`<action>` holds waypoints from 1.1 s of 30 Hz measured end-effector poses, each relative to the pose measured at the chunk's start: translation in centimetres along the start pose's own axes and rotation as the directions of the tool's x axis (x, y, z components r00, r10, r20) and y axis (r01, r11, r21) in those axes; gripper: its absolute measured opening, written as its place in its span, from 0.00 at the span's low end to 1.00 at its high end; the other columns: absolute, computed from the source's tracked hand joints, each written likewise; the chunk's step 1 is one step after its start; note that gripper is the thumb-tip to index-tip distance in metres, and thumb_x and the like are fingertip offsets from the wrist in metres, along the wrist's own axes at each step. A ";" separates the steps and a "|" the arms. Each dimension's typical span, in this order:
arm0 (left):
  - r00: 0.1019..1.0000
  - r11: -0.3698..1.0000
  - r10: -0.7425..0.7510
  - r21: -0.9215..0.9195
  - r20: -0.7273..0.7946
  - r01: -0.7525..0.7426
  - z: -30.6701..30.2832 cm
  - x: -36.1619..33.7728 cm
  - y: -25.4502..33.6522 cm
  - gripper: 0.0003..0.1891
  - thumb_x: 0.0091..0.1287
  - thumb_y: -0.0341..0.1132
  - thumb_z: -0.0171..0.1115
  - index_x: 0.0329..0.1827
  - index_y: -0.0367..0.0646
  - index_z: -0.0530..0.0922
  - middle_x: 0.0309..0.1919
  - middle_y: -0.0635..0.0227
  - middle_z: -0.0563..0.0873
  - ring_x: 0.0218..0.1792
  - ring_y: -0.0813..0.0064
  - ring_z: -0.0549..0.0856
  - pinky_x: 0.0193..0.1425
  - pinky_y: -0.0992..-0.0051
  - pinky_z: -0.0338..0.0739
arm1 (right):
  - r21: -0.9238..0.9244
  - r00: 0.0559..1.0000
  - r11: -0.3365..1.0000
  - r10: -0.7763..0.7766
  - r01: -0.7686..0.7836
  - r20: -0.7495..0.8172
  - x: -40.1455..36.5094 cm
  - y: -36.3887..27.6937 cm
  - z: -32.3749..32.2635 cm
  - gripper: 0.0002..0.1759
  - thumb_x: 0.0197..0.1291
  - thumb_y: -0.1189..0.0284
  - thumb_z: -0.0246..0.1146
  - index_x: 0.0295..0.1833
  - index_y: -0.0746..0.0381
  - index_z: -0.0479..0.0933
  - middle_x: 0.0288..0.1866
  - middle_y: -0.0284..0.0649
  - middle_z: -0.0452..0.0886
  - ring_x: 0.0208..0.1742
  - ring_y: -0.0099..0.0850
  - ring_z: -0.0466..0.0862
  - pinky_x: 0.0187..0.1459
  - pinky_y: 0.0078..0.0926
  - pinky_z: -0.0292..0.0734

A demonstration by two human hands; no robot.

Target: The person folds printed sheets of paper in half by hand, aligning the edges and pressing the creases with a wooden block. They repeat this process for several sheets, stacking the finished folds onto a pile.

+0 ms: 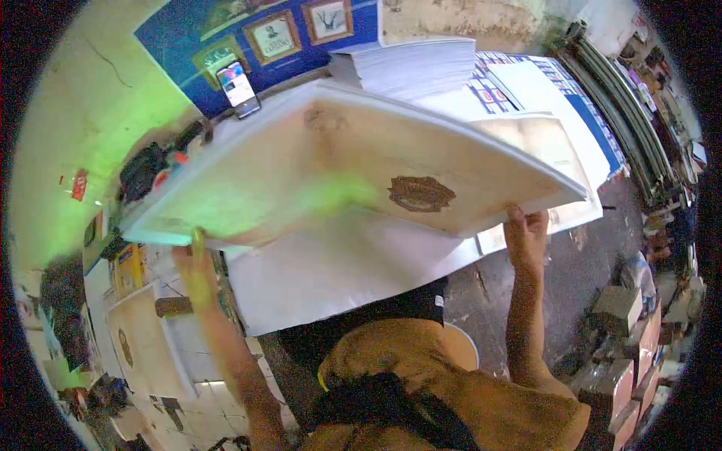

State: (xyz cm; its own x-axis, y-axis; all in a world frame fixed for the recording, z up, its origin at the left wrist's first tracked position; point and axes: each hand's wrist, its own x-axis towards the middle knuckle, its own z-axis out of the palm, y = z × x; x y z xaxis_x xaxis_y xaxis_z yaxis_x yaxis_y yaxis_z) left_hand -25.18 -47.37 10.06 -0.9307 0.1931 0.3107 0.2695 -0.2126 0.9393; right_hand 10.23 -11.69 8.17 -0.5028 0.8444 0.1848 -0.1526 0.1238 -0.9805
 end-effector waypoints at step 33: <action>0.996 0.951 0.081 0.302 -0.036 -0.067 2.8 -5.0 2.1 0.17 0.64 0.32 0.66 0.51 0.31 0.76 0.45 0.57 0.83 0.48 0.71 0.80 0.53 0.72 0.74 | -0.759 0.746 -0.084 0.285 0.645 0.602 8.5 -21.4 14.9 0.34 0.60 0.41 0.58 0.50 0.64 0.76 0.45 0.56 0.81 0.50 0.49 0.81 0.50 0.46 0.75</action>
State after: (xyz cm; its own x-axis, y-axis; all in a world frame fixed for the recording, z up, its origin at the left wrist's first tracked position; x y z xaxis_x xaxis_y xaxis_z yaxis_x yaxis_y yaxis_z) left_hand -19.31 -46.07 10.91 -0.9140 0.1403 0.3807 0.3931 0.0741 0.9165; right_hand -3.49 -14.90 31.69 -0.9308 0.3512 -0.1013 0.3345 0.9302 0.1509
